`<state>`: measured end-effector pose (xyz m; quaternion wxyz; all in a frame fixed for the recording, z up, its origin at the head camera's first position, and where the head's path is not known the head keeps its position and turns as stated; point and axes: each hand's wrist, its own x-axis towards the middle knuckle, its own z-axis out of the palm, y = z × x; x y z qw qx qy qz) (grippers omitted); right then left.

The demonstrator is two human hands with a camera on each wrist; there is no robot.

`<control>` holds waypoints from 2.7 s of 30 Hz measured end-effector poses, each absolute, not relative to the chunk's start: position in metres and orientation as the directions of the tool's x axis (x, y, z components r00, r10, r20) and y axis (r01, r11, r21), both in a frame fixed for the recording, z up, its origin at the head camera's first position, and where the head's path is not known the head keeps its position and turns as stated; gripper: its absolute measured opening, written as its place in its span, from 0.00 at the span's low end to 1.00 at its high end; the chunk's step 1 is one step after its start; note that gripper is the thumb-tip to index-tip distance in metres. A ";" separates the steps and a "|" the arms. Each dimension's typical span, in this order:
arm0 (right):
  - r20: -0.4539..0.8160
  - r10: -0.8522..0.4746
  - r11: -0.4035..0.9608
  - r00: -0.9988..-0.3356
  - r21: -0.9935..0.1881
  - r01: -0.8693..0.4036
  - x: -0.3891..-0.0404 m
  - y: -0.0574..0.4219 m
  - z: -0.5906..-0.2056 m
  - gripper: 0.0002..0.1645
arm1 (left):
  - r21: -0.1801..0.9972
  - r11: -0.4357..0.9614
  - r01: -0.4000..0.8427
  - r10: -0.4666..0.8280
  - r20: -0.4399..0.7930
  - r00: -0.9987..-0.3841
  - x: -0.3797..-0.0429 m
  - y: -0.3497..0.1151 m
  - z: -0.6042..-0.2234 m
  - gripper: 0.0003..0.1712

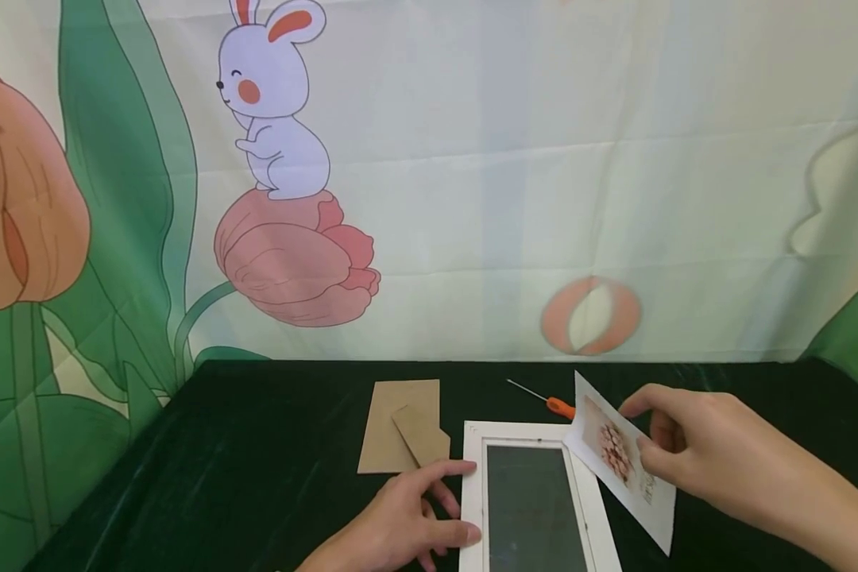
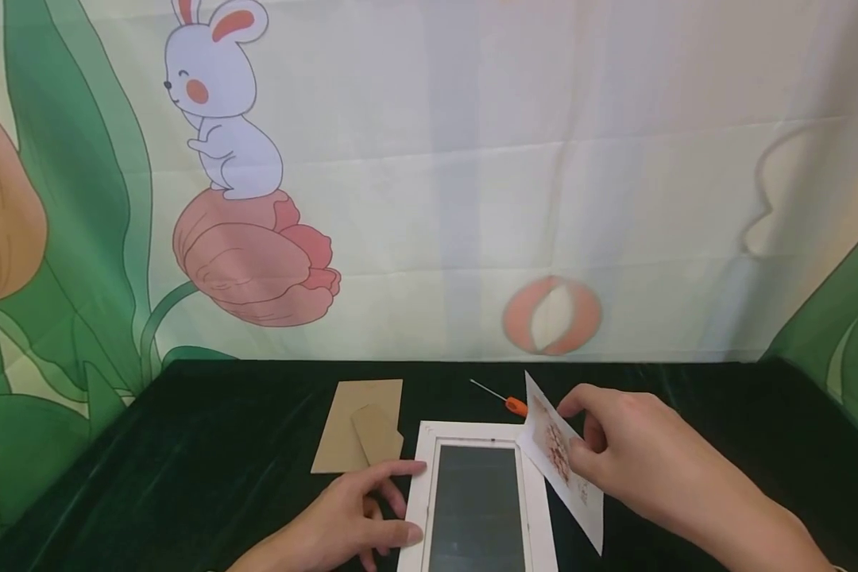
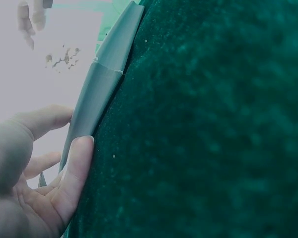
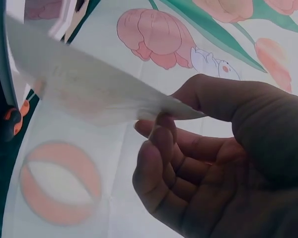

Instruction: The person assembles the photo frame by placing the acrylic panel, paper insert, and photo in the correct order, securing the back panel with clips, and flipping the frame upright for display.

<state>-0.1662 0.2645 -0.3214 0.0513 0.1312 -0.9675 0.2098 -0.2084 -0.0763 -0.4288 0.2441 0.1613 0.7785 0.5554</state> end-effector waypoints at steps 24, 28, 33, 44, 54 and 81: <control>0.067 -0.314 0.750 -0.947 -0.593 -0.291 -0.163 0.224 -0.345 0.25 | 0.941 0.338 0.007 0.563 -0.196 -0.803 -0.211 -0.078 -0.430 0.36; 0.074 -0.297 0.735 -0.952 -0.619 -0.278 -0.163 0.220 -0.345 0.25 | 0.945 0.326 0.006 0.558 -0.188 -0.808 -0.210 -0.078 -0.430 0.35; 0.077 -0.271 0.710 -0.960 -0.656 -0.253 -0.163 0.213 -0.346 0.23 | 0.939 0.345 0.012 0.561 -0.196 -0.804 -0.211 -0.080 -0.430 0.35; 0.017 -0.246 0.624 -0.969 -0.762 -0.172 -0.167 0.198 -0.361 0.25 | 0.941 0.339 0.020 0.542 -0.178 -0.821 -0.209 -0.078 -0.428 0.34; -0.049 -0.337 0.543 -0.940 -0.826 -0.152 -0.166 0.183 -0.382 0.29 | 0.938 0.345 0.027 0.541 -0.175 -0.822 -0.209 -0.078 -0.427 0.34; -0.128 -0.433 0.519 -0.892 -0.844 -0.131 -0.182 0.177 -0.428 0.20 | 0.938 0.345 0.032 0.542 -0.171 -0.823 -0.210 -0.077 -0.428 0.34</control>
